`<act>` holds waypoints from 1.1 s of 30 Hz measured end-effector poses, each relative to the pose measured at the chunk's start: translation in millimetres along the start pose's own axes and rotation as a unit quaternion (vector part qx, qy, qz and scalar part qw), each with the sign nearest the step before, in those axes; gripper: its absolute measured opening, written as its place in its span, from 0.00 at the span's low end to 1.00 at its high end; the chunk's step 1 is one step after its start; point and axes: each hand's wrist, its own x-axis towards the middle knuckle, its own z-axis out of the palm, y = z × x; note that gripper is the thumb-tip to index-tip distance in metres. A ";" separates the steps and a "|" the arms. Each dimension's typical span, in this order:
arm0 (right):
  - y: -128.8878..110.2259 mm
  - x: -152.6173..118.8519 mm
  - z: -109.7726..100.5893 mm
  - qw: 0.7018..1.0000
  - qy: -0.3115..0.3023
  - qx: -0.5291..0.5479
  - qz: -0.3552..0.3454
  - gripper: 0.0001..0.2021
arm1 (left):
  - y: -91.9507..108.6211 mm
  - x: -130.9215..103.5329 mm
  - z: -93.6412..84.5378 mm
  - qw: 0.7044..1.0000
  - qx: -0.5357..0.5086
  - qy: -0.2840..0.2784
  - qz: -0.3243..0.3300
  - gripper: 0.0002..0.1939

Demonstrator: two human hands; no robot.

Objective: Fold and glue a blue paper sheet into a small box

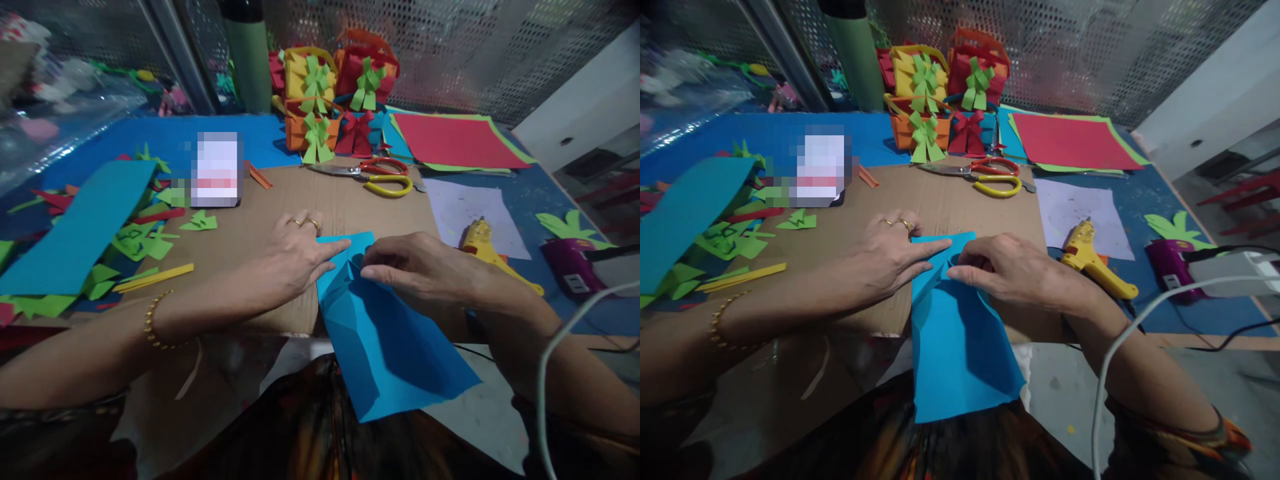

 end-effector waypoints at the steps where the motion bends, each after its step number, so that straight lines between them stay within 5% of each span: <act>1: -0.5 -3.0 0.0 1.000 0.022 -0.010 -0.013 0.22 | -0.5 -0.2 0.9 1.000 -0.003 0.002 0.003 0.19; 6: -4.8 -29.0 1.7 0.990 0.129 0.005 -0.051 0.20 | -2.1 -0.1 3.2 1.000 0.008 -0.007 0.009 0.19; 13: 8.5 -52.5 16.7 0.985 0.105 0.116 -0.068 0.17 | -5.1 -1.9 6.2 0.998 0.048 -0.002 0.031 0.19; 26: 24.6 -52.7 25.3 0.984 0.096 0.125 -0.078 0.16 | -6.5 0.7 -6.5 0.996 0.042 -0.045 0.061 0.21; 33: 27.9 -43.6 16.9 0.982 0.142 0.103 -0.063 0.15 | -8.4 5.9 -8.1 0.995 0.038 -0.051 0.073 0.21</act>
